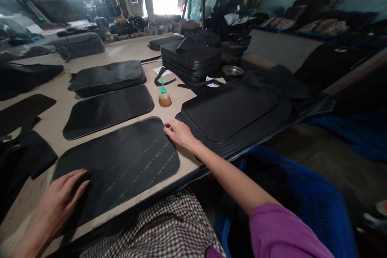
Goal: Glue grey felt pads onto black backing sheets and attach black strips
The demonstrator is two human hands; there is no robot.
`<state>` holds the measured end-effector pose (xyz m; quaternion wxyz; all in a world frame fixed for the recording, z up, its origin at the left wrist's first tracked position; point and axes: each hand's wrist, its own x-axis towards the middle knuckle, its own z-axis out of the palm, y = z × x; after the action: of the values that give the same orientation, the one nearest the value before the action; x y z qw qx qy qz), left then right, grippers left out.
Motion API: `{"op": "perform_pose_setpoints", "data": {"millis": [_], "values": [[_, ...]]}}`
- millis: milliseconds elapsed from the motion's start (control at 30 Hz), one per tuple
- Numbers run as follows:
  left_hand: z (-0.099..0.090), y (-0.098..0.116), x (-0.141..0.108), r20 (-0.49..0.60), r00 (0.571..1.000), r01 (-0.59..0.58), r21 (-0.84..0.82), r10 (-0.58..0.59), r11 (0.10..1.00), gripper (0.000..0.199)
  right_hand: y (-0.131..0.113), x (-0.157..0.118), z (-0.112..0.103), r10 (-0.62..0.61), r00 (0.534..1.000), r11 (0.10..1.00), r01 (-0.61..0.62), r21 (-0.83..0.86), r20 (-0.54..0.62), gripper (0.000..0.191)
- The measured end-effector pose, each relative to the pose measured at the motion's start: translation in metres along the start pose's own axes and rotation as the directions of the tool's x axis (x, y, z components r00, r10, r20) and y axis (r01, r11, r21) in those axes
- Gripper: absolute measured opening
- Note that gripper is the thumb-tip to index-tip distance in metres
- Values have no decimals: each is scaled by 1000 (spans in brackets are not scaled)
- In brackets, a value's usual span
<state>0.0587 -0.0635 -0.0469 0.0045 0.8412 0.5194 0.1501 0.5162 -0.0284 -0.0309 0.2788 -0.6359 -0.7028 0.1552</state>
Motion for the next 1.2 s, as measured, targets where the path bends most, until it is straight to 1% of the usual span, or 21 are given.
{"op": "perform_pose_setpoints", "data": {"millis": [100, 200, 333, 400, 500, 600, 667, 800, 933, 1067, 1200], "values": [[2, -18, -5, 3, 997, 82, 4, -82, 997, 49, 7, 38, 13, 13, 1000, 1000, -13, -20, 8, 23], [4, -28, -12, -2, 994, 108, 9, -108, 994, 50, 14, 65, 22, -11, 998, 999, 13, -35, 61, 30], [9, -34, -21, -6, 996, 89, 2, -89, 996, 49, 18, 87, 24, -38, 990, 998, 45, -51, 138, 30], [12, -35, -24, 1, 996, 92, -3, -92, 996, 49, 16, 95, 23, -21, 988, 997, 31, -64, 156, 28], [14, -35, -24, 8, 994, 111, -4, -111, 994, 49, 13, 105, 23, 36, 984, 996, -22, -84, 174, 23], [12, -32, -23, -8, 993, 116, -16, -116, 993, 48, 10, 111, 23, 76, 978, 994, -58, -96, 193, 20], [10, -30, -22, -18, 994, 106, -29, -106, 994, 48, 10, 112, 23, 75, 977, 993, -55, -106, 198, 19], [10, -30, -23, -18, 995, 96, -40, -97, 995, 47, 11, 109, 24, 16, 985, 990, 9, -142, 174, 16], [11, -31, -24, -21, 996, 83, -33, -84, 996, 45, 12, 101, 27, -50, 992, 982, 70, -174, 114, 15], [4, -20, -22, -34, 994, 99, -25, -99, 995, 40, 13, 96, 33, -87, 993, 984, 98, -148, 74, 13], [-4, -6, -20, -41, 987, 157, 5, -157, 988, 35, 22, 100, 40, -93, 993, 991, 99, -91, 66, 21]]}}
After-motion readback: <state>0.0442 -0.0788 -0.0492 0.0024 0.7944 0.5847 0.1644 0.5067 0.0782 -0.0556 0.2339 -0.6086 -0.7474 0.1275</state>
